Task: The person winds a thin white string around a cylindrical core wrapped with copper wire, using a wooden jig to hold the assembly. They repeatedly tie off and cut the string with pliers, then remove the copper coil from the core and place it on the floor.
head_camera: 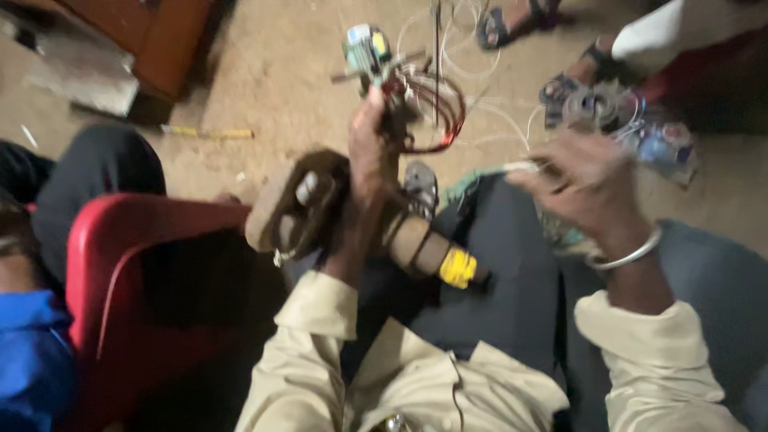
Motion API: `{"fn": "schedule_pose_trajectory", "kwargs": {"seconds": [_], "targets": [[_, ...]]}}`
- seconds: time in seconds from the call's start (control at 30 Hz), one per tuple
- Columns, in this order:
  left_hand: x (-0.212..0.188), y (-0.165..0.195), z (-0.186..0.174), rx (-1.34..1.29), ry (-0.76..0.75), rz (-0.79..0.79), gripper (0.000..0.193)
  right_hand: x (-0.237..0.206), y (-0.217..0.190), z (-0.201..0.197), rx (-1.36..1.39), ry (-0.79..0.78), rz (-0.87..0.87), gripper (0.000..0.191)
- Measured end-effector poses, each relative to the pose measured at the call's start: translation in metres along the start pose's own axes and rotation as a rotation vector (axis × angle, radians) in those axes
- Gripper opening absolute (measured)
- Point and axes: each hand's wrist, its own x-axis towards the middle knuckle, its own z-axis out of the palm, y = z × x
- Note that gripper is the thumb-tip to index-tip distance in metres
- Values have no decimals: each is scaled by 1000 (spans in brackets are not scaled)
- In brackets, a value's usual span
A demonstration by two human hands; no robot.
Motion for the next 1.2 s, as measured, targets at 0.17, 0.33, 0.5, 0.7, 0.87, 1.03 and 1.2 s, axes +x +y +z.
{"fn": "schedule_pose_trajectory", "kwargs": {"seconds": [0.17, 0.33, 0.5, 0.7, 0.87, 1.03, 1.2], "targets": [[4, -10, 0, 71, -283, -18, 32, 68, -44, 10, 145, 96, -208, 28], [-1, -24, -8, 169, -418, -94, 24, 94, -47, 43, 137, 135, -153, 23], [-4, -28, -10, 10, -461, -199, 24, 91, -29, 63, 344, 246, -50, 25], [-5, -9, -9, -202, -423, -237, 32, 33, -23, 42, 306, 392, 92, 19], [-5, -4, -8, -325, -466, -261, 35, -13, -46, 51, 506, 72, 181, 35], [-5, -7, -12, -391, -458, -345, 35, -9, -64, 80, 570, -15, 112, 52], [-8, -7, -12, -360, -465, -309, 36, -6, -63, 97, 622, -55, 184, 46]]}}
